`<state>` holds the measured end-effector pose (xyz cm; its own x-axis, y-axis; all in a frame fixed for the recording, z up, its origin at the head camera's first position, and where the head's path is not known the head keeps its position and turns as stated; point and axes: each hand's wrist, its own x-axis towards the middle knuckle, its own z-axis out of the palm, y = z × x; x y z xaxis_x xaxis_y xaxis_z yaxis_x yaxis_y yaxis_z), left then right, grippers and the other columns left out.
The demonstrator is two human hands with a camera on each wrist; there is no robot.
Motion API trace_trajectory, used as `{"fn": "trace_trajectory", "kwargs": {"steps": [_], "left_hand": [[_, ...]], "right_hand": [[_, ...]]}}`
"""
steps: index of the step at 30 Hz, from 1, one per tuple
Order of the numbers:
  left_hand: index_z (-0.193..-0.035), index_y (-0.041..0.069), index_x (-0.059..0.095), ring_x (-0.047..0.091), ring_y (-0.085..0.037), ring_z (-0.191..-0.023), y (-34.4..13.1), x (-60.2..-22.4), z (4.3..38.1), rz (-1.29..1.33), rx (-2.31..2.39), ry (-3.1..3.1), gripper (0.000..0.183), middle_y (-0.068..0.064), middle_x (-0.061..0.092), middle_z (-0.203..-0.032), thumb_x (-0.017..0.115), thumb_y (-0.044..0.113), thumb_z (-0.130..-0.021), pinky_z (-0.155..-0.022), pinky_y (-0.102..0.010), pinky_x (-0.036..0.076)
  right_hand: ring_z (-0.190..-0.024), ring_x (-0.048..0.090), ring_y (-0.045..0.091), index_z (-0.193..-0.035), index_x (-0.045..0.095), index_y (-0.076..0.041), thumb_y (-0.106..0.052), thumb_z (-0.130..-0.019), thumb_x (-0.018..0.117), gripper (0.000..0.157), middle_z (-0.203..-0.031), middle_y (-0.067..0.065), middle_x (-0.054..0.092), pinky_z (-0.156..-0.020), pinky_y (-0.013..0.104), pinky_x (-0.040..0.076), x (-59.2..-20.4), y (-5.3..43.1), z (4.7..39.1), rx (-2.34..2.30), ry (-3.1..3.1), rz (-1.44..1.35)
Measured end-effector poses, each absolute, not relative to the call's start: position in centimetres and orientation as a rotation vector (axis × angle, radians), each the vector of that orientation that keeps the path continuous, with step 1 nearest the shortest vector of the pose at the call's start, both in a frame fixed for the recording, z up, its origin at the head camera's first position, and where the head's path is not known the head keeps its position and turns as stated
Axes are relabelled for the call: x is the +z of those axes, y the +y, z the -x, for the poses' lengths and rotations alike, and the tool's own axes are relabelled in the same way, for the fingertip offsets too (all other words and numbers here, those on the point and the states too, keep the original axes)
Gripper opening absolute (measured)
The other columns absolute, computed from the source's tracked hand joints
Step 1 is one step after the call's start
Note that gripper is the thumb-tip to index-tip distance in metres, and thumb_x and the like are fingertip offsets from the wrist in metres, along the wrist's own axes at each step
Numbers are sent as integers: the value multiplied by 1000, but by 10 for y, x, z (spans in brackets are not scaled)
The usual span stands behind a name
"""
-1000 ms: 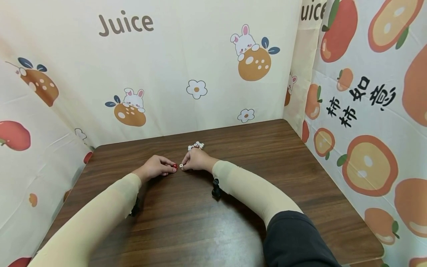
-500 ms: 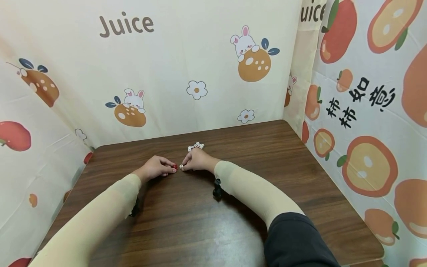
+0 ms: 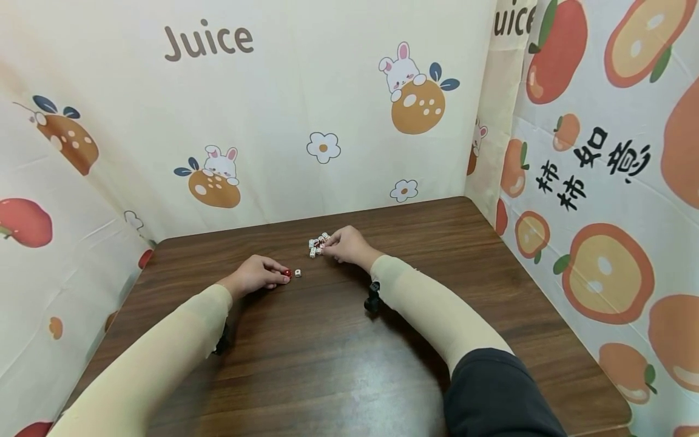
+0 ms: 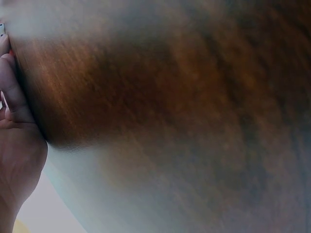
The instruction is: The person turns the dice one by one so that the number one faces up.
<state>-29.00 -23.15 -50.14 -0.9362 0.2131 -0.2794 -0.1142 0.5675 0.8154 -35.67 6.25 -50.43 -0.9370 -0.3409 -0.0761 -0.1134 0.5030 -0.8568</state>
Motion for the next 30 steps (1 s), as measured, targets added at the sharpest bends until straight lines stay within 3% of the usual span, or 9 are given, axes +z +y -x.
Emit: {"fn": "trace_trajectory", "kwargs": {"steps": [13, 30], "left_hand": [[-110, 6, 83, 65, -6, -67, -229, -501, 289, -86, 1318, 2447, 30, 0, 80, -92, 92, 19, -85, -64, -23, 58], [-110, 7, 83, 66, -7, -68, -231, -500, 289, -81, 1307, 2459, 30, -3, 81, -98, 92, 20, -85, -65, -24, 58]], "right_hand": [[-61, 71, 14, -91, 82, -8, -27, -101, 70, 24, -75, 5, 73, -62, 29, 62, -508, 70, 366, -1349, 2594, 231], [-58, 67, 11, -81, 84, -18, -41, -93, 82, 26, -64, 0, 73, -58, 26, 53, -509, 68, 369, -1201, 2630, 350]]}}
